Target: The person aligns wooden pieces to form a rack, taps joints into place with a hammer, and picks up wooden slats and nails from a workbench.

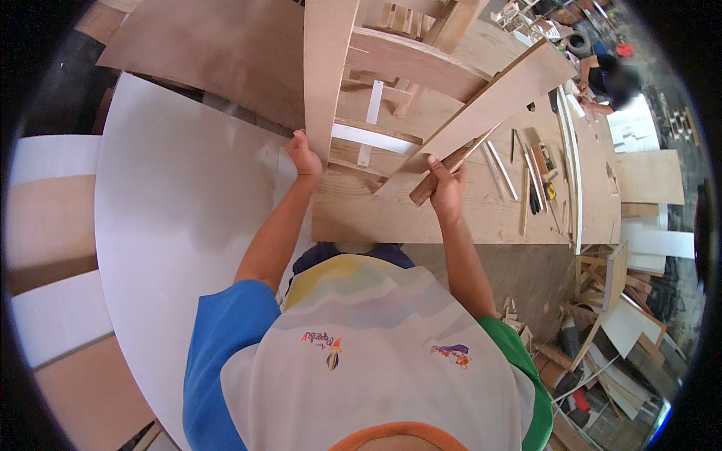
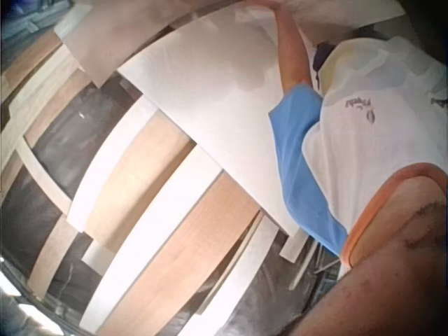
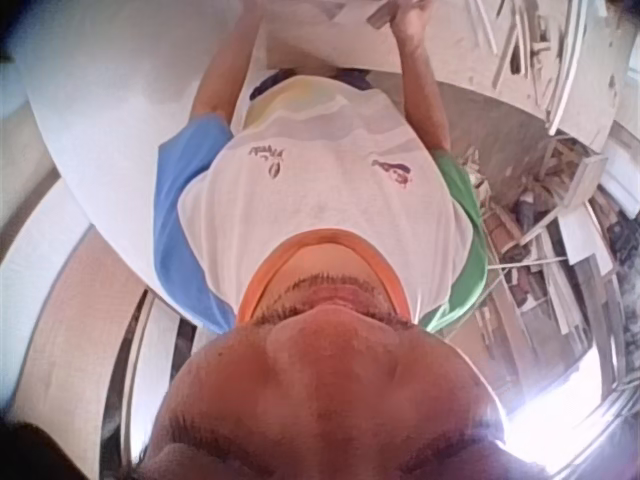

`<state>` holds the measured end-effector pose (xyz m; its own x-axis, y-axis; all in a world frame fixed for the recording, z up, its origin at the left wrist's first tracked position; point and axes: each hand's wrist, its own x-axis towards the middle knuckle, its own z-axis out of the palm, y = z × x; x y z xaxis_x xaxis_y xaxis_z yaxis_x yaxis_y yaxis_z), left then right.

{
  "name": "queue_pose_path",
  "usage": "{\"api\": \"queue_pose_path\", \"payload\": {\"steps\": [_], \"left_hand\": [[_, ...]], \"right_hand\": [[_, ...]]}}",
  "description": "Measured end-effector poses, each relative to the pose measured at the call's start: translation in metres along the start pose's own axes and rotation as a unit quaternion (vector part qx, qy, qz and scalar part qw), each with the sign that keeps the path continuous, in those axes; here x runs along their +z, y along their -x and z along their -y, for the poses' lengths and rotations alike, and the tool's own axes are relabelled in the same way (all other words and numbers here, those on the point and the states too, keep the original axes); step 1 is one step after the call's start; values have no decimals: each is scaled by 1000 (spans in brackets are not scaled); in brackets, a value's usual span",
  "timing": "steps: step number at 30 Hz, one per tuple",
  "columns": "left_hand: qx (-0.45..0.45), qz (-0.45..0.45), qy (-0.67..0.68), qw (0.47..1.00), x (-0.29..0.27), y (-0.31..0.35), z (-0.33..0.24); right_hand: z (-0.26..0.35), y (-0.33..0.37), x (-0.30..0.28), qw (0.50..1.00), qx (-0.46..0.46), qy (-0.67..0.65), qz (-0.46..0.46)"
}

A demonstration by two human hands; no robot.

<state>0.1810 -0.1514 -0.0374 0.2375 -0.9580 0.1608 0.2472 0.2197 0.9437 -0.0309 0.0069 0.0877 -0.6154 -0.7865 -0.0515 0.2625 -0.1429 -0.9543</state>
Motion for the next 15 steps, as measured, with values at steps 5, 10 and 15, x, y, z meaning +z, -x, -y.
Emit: {"api": "queue_pose_path", "payload": {"steps": [5, 10, 15], "left_hand": [[-19, -4, 51, 999, -3, -4, 16], [-32, 17, 41, 998, -1, 0, 15], [2, 49, 29, 998, 0, 3, 5]], "right_hand": [[3, 6, 13, 999, -9, -37, -39], [-1, 2, -1, 999, -5, -31, -39], [-7, 0, -5, 999, -13, -41, -30]]}}
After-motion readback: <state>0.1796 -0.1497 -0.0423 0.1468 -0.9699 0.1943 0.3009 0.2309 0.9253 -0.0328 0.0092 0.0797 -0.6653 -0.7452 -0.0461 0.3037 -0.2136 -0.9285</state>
